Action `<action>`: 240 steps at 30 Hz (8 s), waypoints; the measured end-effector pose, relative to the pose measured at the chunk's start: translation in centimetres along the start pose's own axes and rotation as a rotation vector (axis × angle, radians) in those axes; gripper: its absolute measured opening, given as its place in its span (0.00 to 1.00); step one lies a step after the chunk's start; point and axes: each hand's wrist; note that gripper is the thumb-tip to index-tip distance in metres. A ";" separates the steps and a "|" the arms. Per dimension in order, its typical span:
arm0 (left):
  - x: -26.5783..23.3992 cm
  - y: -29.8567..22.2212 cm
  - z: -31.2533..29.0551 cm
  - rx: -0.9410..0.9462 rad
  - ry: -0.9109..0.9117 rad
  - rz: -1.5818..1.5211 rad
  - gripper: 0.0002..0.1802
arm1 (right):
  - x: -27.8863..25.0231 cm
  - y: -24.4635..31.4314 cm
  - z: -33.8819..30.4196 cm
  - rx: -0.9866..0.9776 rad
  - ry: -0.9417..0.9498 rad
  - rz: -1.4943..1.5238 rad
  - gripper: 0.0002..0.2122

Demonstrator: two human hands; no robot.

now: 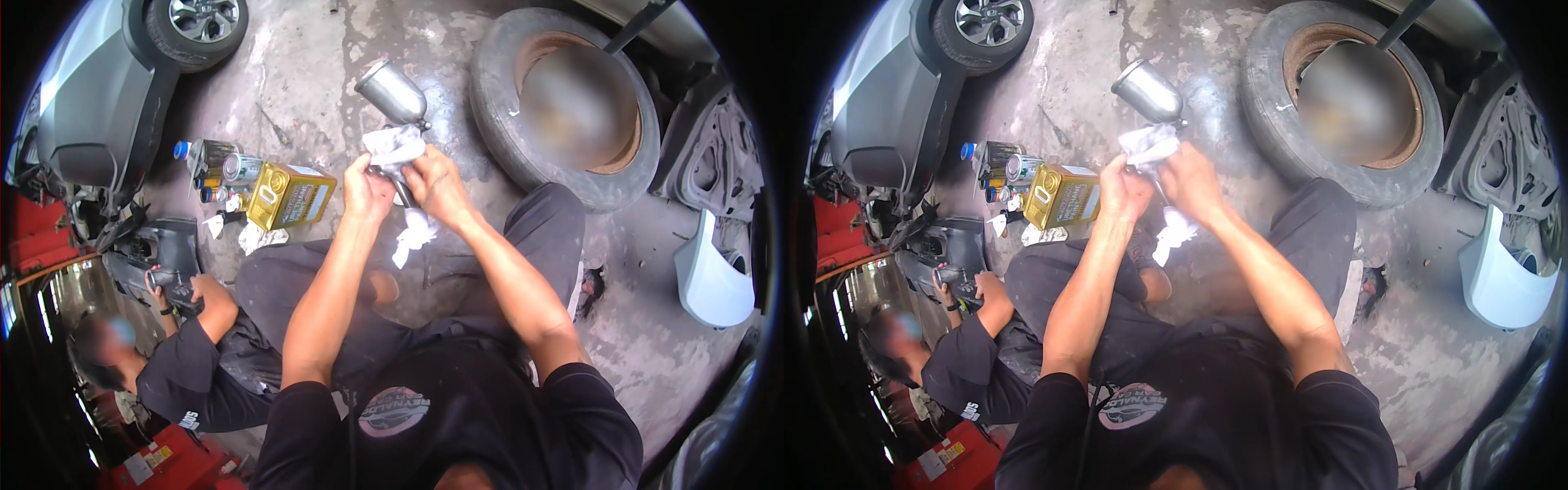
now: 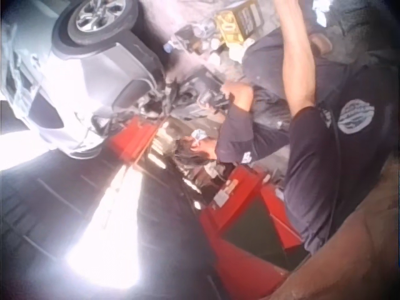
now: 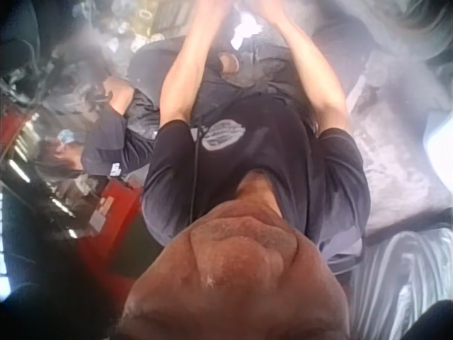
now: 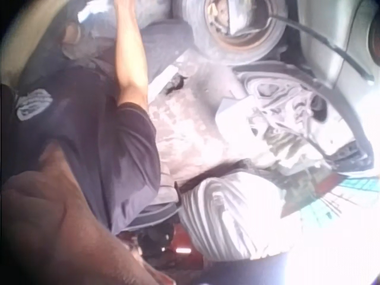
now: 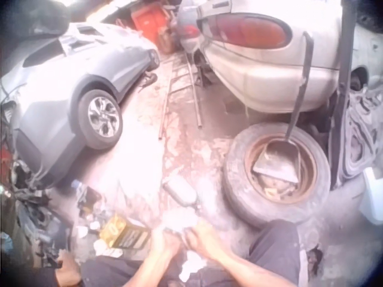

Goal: The person sits on the floor and cleans a paint spray gun using a white cloth. They wipe the exterior of the gun, remove the cup, and clean the interior and exterior of the cup. They then pour a liquid from a yellow container into the cup and continue wiping the components.

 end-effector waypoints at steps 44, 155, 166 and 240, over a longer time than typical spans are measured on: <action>-3.2 -0.9 4.4 -0.226 0.129 -0.265 0.21 | -1.8 8.4 1.1 0.005 0.212 -0.261 0.37; -1.0 3.7 -0.3 0.556 0.682 0.604 0.37 | -2.7 4.2 -0.1 0.288 -0.146 -0.174 0.26; -1.4 0.9 1.8 0.021 0.291 0.267 0.34 | -5.9 2.7 -0.7 0.343 -0.121 0.296 0.20; -3.8 -2.2 5.1 -0.112 0.571 0.076 0.17 | -3.2 5.1 0.6 0.407 0.019 0.297 0.16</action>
Point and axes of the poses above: each hand's wrist, its own z-axis towards the middle knuckle, its own x-axis out of the palm, y = z × x, and after that the axes turned 9 degrees about -z, right-handed
